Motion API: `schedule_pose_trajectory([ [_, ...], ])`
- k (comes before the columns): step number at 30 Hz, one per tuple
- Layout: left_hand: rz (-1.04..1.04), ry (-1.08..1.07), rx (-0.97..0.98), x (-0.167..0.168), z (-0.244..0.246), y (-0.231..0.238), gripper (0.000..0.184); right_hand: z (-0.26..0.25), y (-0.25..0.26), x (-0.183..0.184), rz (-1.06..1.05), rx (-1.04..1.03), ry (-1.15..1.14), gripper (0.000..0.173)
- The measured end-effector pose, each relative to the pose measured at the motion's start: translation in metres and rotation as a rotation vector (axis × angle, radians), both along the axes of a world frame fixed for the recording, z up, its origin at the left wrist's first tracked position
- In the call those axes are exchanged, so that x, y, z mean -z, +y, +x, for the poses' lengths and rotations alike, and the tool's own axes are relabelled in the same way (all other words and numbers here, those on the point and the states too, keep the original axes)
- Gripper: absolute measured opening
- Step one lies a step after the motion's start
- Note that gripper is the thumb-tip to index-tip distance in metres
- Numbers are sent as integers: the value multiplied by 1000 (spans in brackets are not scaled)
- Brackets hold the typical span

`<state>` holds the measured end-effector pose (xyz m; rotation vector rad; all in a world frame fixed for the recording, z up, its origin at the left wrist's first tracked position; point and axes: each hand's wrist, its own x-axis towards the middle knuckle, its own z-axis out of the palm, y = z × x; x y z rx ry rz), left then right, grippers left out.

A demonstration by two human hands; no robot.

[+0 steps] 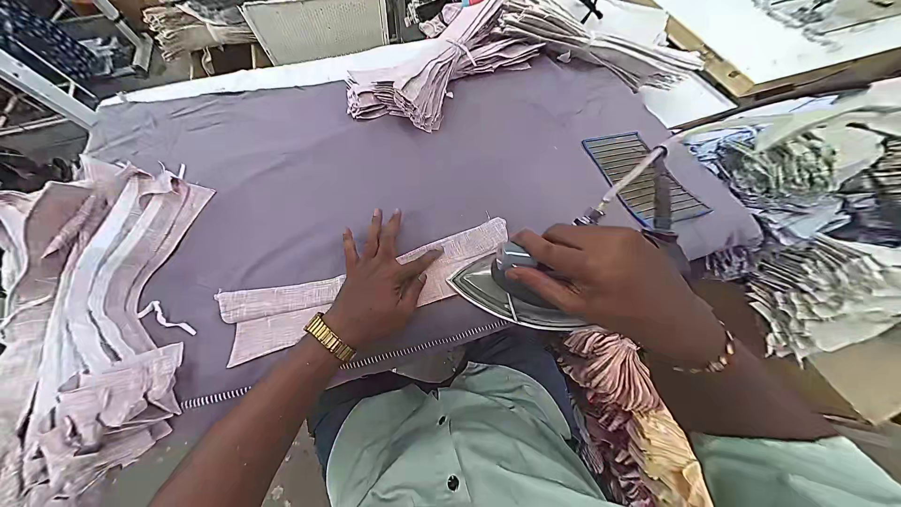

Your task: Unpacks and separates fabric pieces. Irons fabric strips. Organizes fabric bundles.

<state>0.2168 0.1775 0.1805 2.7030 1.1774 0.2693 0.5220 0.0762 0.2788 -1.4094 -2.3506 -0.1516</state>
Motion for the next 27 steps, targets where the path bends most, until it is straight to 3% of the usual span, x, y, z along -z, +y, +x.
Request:
schedule_pose_trajectory([
  [7,273,-104,2,-9,-70,21,41,-52,27,-2,-23,-144,-92,47],
  [9,219,-171,112,-11,-85,14,33,-68,32,-1,-25,-159,-88,48],
  [11,90,-27,106,-7,-94,11,41,-88,36,0,-30,-171,-95,47],
  [15,126,80,-16,-8,-113,26,45,-119,42,1,-27,-175,-104,50],
  [19,256,-73,-289,-22,-158,16,42,-118,44,0,-49,-185,-83,52],
  [22,124,-52,-487,-34,-192,0,42,-119,43,2,-40,-188,-51,55],
  [24,41,-135,-517,-25,-203,-4,32,-118,42,2,-34,-198,-26,56],
  [27,62,-352,-577,-1,-208,-6,13,-118,40,0,-64,-240,20,43],
])
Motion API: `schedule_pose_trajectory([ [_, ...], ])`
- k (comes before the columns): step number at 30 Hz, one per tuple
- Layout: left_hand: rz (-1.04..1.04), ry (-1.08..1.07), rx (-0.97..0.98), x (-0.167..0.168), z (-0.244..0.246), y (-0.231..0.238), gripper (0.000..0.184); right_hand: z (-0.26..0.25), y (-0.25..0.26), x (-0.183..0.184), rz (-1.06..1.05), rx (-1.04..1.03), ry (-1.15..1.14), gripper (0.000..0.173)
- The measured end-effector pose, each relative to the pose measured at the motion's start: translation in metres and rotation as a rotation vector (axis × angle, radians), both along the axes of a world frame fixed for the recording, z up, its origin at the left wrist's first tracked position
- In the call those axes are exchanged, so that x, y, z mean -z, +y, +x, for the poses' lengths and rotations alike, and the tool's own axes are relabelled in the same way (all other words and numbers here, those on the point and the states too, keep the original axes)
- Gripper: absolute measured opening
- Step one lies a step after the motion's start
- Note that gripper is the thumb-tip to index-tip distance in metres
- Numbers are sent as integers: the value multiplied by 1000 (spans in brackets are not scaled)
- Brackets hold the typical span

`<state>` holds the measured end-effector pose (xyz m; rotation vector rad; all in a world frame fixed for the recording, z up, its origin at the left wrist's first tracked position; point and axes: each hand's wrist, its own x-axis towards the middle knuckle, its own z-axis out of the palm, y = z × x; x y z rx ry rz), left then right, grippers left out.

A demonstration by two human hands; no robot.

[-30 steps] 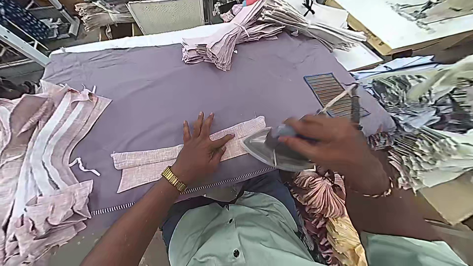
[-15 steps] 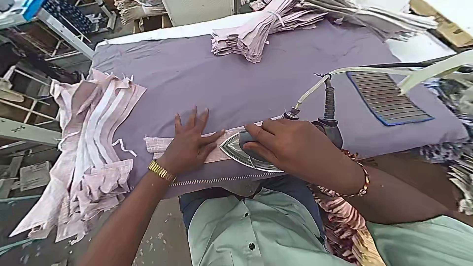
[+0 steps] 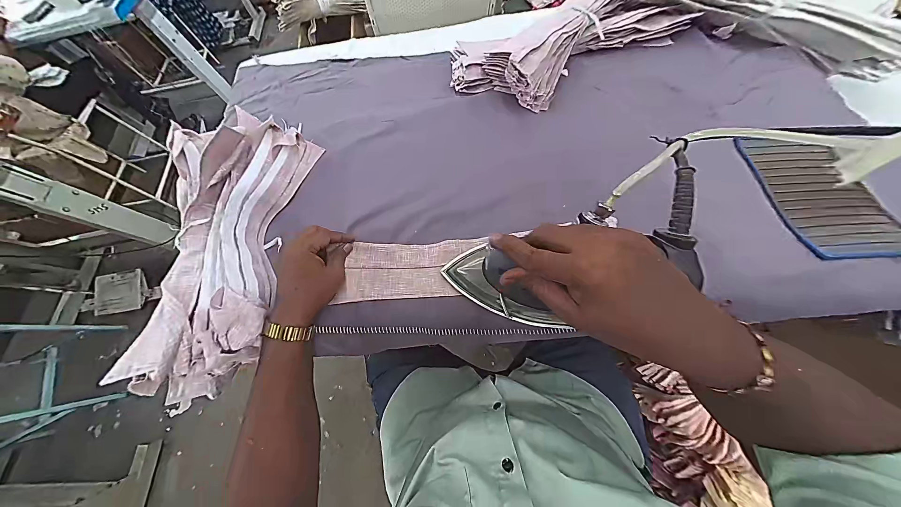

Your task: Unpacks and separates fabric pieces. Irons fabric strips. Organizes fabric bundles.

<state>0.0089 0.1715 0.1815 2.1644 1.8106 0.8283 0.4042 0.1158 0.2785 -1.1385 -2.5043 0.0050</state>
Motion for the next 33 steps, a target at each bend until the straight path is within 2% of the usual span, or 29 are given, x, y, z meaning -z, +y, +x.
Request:
schedule_pose_trajectory([
  [5,68,-104,-100,8,2,-3,11,-34,1,2,-5,34,-61,42],
  [9,64,-133,-113,8,-1,-1,12,-85,15,4,3,4,-80,44],
  [15,-24,-372,-244,-3,-3,0,12,-171,45,2,-30,-101,-146,44],
  [18,-38,-387,-241,-4,-3,1,12,-174,46,0,-41,-136,-134,45],
  [21,-69,-385,-238,-1,-4,1,13,-133,33,0,-44,-158,-94,43],
  [26,-48,-331,-193,0,0,-2,16,-1,5,-2,26,-120,-88,41],
  [33,70,-172,-137,13,-2,0,18,151,0,-7,114,146,-85,42],
])
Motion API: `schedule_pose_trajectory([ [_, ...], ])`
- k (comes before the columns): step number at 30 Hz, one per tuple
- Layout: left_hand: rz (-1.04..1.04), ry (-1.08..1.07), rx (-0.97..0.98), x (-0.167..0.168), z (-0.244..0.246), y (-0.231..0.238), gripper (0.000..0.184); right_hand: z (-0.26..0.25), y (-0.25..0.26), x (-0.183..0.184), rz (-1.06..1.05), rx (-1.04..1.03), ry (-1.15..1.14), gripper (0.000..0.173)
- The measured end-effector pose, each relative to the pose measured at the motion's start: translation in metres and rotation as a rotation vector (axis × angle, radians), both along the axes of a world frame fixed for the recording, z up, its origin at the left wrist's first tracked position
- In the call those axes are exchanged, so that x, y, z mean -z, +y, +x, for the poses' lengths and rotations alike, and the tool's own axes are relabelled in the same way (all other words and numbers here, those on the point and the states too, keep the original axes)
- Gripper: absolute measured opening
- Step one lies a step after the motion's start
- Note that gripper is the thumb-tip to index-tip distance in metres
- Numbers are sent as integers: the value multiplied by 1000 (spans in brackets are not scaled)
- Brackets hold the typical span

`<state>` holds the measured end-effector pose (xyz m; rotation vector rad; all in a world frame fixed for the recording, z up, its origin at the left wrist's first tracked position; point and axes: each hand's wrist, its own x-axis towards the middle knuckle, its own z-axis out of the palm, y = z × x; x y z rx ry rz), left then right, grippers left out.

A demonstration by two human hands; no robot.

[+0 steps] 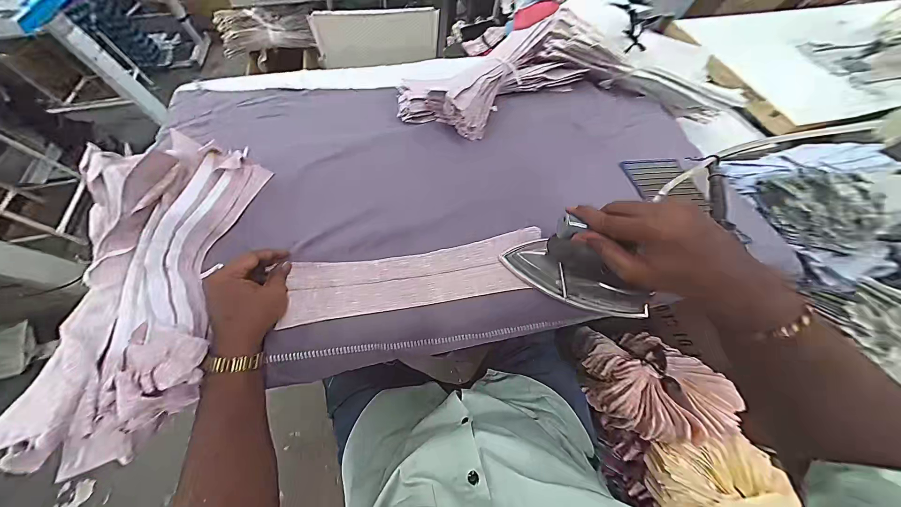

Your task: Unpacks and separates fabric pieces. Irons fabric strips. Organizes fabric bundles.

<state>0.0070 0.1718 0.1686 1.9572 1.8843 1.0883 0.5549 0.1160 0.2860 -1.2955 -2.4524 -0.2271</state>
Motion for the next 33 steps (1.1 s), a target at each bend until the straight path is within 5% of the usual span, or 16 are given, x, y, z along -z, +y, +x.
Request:
schedule_pose_trajectory([
  [5,-1,251,-43,-11,11,-4,40,59,32,4,124,281,117,38],
  [10,-284,107,23,-36,10,-9,37,48,57,27,153,644,71,38],
  [13,-166,-37,33,-51,29,-26,23,-1,48,56,195,355,211,40],
  [15,82,-277,119,-58,41,-34,15,-34,43,85,-16,78,284,49],
  [18,321,-475,155,-74,49,-26,11,-58,45,105,-218,1,423,59],
  [22,294,-343,-58,-74,50,34,19,-59,79,74,-348,162,887,47],
  [24,235,-244,-159,-70,51,70,33,-62,103,71,-219,266,1010,44],
  [27,70,76,-331,-69,33,100,54,-67,104,70,-37,282,905,50],
  [30,-140,332,-529,-70,12,98,40,-84,64,76,132,147,676,40],
  [33,-179,418,-588,-59,3,88,28,-117,21,100,134,-52,731,27],
])
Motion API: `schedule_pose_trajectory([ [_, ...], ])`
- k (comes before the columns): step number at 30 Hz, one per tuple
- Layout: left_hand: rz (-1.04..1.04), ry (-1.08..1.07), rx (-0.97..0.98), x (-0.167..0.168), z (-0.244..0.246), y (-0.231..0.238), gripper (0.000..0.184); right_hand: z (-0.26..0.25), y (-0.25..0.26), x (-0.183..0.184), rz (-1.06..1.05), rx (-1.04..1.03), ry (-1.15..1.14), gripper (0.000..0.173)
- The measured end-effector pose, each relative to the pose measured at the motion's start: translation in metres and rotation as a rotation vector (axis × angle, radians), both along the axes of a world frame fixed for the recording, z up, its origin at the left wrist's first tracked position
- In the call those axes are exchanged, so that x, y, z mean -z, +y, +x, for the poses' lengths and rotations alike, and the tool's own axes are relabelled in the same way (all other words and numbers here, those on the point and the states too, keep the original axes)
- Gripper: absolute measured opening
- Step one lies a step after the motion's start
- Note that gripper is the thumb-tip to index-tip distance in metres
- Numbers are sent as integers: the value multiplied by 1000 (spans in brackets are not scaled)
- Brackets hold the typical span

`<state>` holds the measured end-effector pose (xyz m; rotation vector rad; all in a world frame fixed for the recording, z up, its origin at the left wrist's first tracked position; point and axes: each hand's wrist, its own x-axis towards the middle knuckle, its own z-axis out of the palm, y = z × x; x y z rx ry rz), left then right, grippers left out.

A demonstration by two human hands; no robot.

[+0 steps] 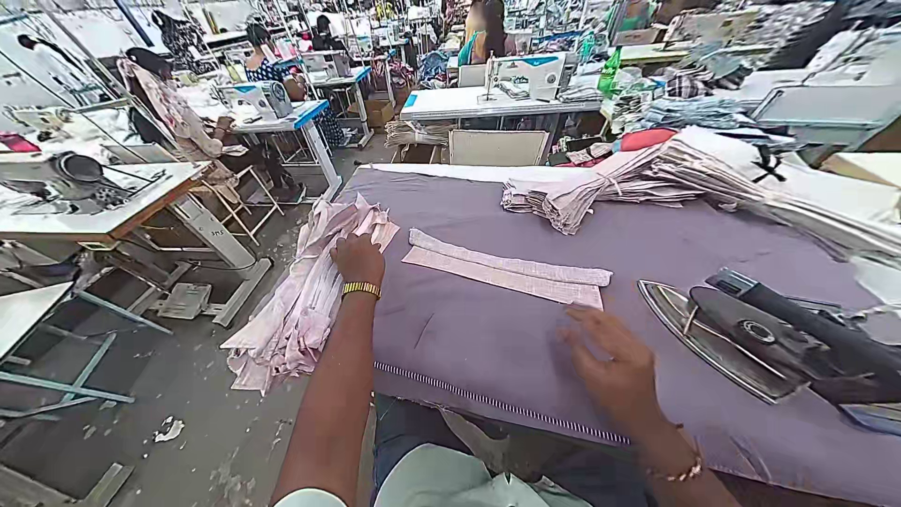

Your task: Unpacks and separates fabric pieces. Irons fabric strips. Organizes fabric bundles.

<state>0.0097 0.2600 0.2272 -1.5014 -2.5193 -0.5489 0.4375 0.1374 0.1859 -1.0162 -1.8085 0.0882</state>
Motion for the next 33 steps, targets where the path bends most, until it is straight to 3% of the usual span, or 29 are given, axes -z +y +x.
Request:
schedule_pose_trajectory([
  [4,424,32,324,-8,37,-41,25,-46,-36,18,-147,-248,317,21],
  [6,483,62,449,-19,68,-61,24,-65,-42,13,-341,-382,568,29],
  [8,342,95,440,-17,77,-62,29,-78,-38,6,-486,-450,703,33],
  [10,41,35,376,-6,70,-50,50,-82,-34,3,-521,-457,695,31],
  [12,-159,12,322,9,59,-39,45,-79,-34,2,-489,-440,634,28],
  [15,-75,55,271,25,47,-38,26,-71,-40,9,-428,-383,605,26],
  [18,68,121,213,18,43,-35,52,-69,-52,23,-340,-298,572,22],
  [20,17,139,156,17,39,-27,61,-72,-59,28,-281,-293,557,19],
  [23,3,145,132,21,34,-23,45,-75,-63,33,-237,-323,561,18],
  [25,205,140,231,17,42,-37,28,-72,-64,31,-250,-328,562,18],
  [27,417,148,402,6,68,-65,25,-69,-64,24,-306,-324,606,21],
  [30,492,132,703,-4,134,-126,26,-70,-57,9,-426,-356,774,35],
  [33,526,39,952,12,198,-179,26,-70,-44,-11,-403,-328,862,17],
])
